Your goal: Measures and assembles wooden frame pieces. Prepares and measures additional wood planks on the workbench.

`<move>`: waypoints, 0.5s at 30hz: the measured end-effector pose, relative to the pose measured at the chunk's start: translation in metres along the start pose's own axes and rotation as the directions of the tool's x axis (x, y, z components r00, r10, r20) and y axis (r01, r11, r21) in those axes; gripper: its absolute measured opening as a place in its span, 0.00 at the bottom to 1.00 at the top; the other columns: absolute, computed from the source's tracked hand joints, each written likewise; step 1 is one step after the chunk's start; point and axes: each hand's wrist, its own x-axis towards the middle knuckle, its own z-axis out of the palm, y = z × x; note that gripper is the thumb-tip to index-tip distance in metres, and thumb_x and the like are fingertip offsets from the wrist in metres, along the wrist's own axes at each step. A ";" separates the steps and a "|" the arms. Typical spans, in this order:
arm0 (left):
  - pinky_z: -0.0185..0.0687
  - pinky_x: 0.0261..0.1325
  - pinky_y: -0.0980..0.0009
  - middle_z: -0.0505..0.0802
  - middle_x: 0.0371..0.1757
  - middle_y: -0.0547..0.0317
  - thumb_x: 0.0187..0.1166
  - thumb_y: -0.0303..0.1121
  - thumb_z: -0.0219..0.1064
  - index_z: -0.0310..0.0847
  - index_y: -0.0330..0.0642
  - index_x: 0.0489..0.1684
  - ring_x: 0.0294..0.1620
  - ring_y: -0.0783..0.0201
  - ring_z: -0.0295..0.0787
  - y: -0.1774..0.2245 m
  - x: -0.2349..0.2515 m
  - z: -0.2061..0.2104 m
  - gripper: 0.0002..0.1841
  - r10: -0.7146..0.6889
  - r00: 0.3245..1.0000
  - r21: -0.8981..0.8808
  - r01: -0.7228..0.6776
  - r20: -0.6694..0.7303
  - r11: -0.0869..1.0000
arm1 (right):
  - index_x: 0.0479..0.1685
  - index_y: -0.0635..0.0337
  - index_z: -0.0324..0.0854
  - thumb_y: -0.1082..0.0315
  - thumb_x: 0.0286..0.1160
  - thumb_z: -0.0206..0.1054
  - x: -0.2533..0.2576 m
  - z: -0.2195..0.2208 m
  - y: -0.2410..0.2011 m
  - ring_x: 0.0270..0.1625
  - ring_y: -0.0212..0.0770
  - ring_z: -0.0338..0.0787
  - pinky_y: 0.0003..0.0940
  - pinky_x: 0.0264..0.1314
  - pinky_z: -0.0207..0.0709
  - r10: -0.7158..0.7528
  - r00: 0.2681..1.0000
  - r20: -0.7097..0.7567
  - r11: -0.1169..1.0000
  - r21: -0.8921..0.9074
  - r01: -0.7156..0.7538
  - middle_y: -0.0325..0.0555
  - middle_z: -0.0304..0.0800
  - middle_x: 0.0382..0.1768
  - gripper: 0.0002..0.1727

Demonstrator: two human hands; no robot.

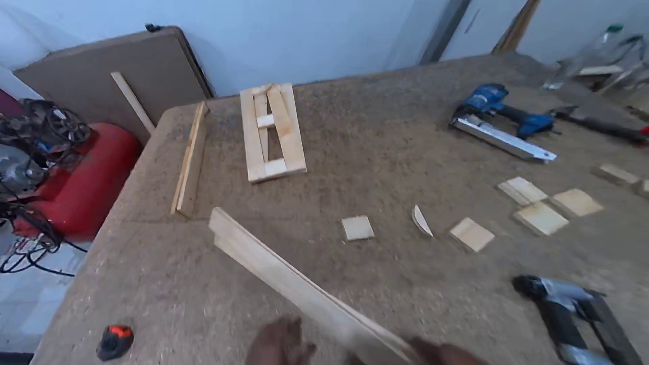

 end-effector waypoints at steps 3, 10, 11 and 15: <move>0.66 0.82 0.33 0.76 0.83 0.36 0.56 0.46 0.86 0.76 0.47 0.80 0.85 0.31 0.68 -0.016 0.014 0.021 0.44 0.374 0.881 0.365 -0.259 -0.291 0.894 | 0.77 0.48 0.76 0.46 0.60 0.84 -0.007 -0.007 0.064 0.57 0.68 0.90 0.72 0.58 0.80 -0.045 0.997 0.055 0.991 -0.120 0.051 0.63 0.91 0.54 0.41; 0.55 0.83 0.27 0.89 0.68 0.45 0.65 0.46 0.74 0.79 0.50 0.75 0.75 0.38 0.81 -0.018 0.041 0.051 0.33 0.351 0.930 0.613 -0.339 0.105 0.714 | 0.72 0.56 0.81 0.58 0.67 0.82 -0.002 -0.017 0.127 0.62 0.62 0.88 0.68 0.66 0.77 -0.133 0.971 0.197 0.984 -0.091 0.153 0.61 0.89 0.58 0.31; 0.68 0.78 0.33 0.92 0.62 0.46 0.72 0.41 0.67 0.83 0.49 0.70 0.69 0.41 0.87 -0.021 0.039 0.056 0.25 0.390 0.919 0.632 -0.331 0.050 0.700 | 0.71 0.55 0.81 0.57 0.67 0.82 0.004 -0.013 0.132 0.61 0.62 0.89 0.68 0.65 0.78 -0.123 0.980 0.156 0.983 -0.116 0.142 0.59 0.90 0.58 0.31; 0.84 0.57 0.41 0.95 0.51 0.49 0.57 0.41 0.78 0.87 0.50 0.62 0.55 0.43 0.92 -0.047 0.018 0.064 0.28 0.451 0.888 0.690 -0.271 -0.090 0.671 | 0.68 0.47 0.84 0.48 0.64 0.81 0.028 0.007 0.139 0.61 0.55 0.90 0.62 0.65 0.81 -0.122 0.992 -0.044 0.972 -0.209 0.110 0.48 0.92 0.56 0.31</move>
